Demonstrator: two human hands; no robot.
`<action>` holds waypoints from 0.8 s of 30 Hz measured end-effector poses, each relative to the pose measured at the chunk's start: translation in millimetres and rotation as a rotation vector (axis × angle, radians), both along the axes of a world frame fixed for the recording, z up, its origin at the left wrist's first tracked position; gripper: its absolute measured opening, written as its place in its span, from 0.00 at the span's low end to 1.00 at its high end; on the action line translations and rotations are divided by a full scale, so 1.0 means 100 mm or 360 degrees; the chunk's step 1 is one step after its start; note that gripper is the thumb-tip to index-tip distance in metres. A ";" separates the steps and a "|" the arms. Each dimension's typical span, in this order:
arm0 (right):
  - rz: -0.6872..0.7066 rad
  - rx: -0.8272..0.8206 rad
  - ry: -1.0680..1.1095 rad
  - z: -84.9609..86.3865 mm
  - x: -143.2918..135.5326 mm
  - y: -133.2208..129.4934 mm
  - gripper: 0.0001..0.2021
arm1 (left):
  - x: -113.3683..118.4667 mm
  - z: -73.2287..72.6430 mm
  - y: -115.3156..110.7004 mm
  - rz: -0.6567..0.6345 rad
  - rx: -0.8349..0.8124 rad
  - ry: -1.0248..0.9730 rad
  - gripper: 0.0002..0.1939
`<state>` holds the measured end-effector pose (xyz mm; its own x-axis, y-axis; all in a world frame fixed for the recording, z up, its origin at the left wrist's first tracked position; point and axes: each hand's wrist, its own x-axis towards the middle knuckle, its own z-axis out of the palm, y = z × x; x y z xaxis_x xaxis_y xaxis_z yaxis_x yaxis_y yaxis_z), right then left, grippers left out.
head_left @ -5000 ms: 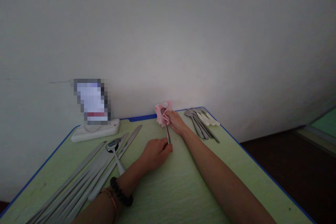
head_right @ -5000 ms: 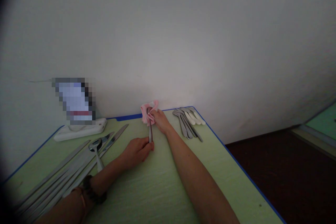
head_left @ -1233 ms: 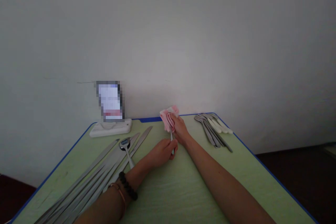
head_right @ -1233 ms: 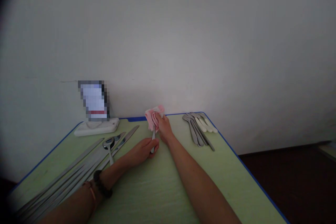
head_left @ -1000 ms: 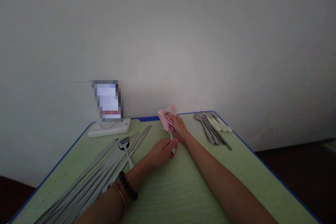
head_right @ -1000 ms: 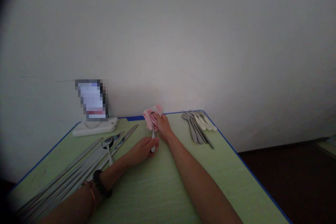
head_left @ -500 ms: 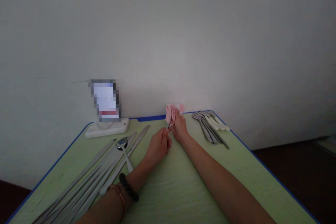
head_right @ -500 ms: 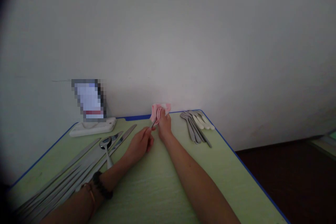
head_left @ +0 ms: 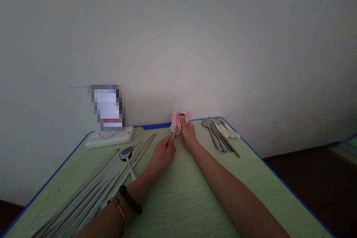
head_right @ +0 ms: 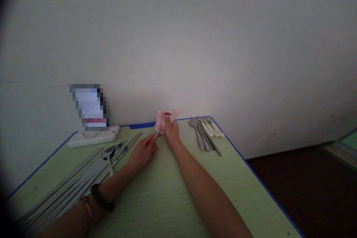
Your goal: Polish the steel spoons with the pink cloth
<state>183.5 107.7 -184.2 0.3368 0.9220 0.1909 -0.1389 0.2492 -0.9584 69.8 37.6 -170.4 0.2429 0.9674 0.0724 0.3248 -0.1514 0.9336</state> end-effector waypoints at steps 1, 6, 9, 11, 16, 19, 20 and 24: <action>-0.0115 0.0010 -0.0128 0.00 0.04 0.01 0.19 | 0.00 0.00 0.00 -0.0013 -0.0011 -0.0005 0.19; -0.0339 0.0098 -0.0675 0.06 0.24 -0.01 0.18 | 0.01 -0.02 0.00 -0.0059 -0.0038 -0.0046 0.22; -0.0326 0.0037 -0.0714 0.08 0.23 -0.03 0.20 | 0.00 -0.04 0.01 -0.0077 -0.0071 -0.0125 0.23; -0.0307 -0.0044 -0.0647 0.08 0.18 -0.04 0.22 | -0.01 -0.06 0.02 -0.0088 -0.0072 -0.0159 0.23; -0.0050 -0.0229 -0.0262 0.08 -0.02 -0.12 0.25 | -0.02 -0.05 0.03 -0.0085 -0.0062 -0.0181 0.24; 0.0066 -0.0226 -0.0110 0.07 -0.07 -0.14 0.25 | -0.02 -0.01 0.01 -0.0091 -0.0062 -0.0142 0.22; 0.0068 -0.0207 -0.0057 0.06 -0.06 -0.13 0.24 | -0.02 0.01 0.00 -0.0103 -0.0043 -0.0113 0.21; -0.0050 -0.0134 0.0207 0.01 0.02 -0.01 0.20 | 0.00 0.05 -0.04 -0.0208 0.0031 -0.0090 0.17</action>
<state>185.9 106.4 -183.3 0.3826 0.9215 0.0659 -0.2568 0.1746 -0.9506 69.7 33.2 -165.6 0.3619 0.9260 0.1076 0.2482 -0.2070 0.9463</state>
